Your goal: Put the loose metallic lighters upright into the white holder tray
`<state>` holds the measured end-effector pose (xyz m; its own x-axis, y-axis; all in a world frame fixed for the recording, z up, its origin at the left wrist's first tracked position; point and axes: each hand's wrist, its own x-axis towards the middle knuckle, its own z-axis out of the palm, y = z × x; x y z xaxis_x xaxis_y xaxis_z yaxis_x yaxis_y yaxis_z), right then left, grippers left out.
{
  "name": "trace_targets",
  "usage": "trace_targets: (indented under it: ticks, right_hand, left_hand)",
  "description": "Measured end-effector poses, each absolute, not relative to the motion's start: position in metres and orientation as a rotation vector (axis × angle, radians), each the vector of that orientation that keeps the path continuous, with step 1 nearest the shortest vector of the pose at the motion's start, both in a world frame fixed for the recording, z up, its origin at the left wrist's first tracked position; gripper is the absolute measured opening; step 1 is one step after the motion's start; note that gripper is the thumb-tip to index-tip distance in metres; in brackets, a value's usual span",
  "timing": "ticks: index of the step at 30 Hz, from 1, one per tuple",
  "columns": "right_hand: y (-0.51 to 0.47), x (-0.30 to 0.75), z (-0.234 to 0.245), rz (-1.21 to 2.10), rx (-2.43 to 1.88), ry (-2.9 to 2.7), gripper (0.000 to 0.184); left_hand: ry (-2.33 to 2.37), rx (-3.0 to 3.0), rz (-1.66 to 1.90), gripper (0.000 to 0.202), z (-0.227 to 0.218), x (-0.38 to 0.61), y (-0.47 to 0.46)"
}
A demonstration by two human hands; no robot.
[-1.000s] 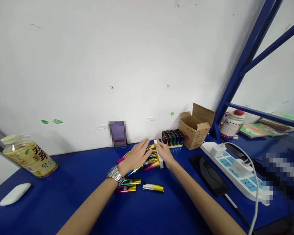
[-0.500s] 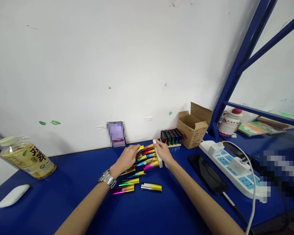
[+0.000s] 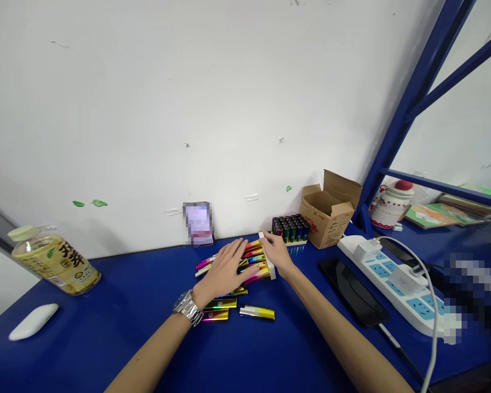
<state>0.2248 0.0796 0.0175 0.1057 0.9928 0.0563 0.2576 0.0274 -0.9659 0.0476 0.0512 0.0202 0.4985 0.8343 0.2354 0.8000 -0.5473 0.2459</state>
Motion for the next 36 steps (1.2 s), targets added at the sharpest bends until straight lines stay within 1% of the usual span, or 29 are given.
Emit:
trace_targets:
  ticks: [3, 5, 9, 11, 16, 21, 28, 36]
  right_hand:
    - [0.082, 0.226, 0.019, 0.936, -1.389, -1.371, 0.054]
    - [0.083, 0.228, 0.018, 0.912, -1.367, -1.376, 0.050]
    - [0.084, 0.234, 0.014, 0.877, -1.350, -1.394, 0.045]
    - [0.084, 0.235, 0.014, 0.866, -1.357, -1.396, 0.044]
    - [0.081, 0.237, 0.021, 0.872, -1.366, -1.392, 0.044]
    - [0.078, 0.238, 0.028, 0.814, -1.426, -1.466, 0.036]
    - [0.079, 0.239, 0.032, 0.710, -1.446, -1.557, 0.030]
    - [0.077, 0.241, 0.038, 0.670, -1.469, -1.599, 0.030]
  left_hand:
    - [1.364, 2.616, 0.338, 0.099, 0.022, 0.065, 0.050]
    - [1.359, 2.587, 0.279, 0.104, 0.022, 0.071, 0.052]
    - [1.312, 2.612, 0.298, 0.093, 0.017, 0.071, 0.058]
    - [1.289, 2.637, 0.306, 0.091, 0.015, 0.069, 0.059]
    - [1.320, 2.630, 0.283, 0.090, 0.015, 0.065, 0.055]
    - [1.373, 2.605, 0.247, 0.091, 0.017, 0.061, 0.051]
    - [1.376, 2.611, 0.248, 0.091, 0.013, 0.056, 0.051]
    - [1.331, 2.637, 0.243, 0.089, 0.018, 0.055, 0.049]
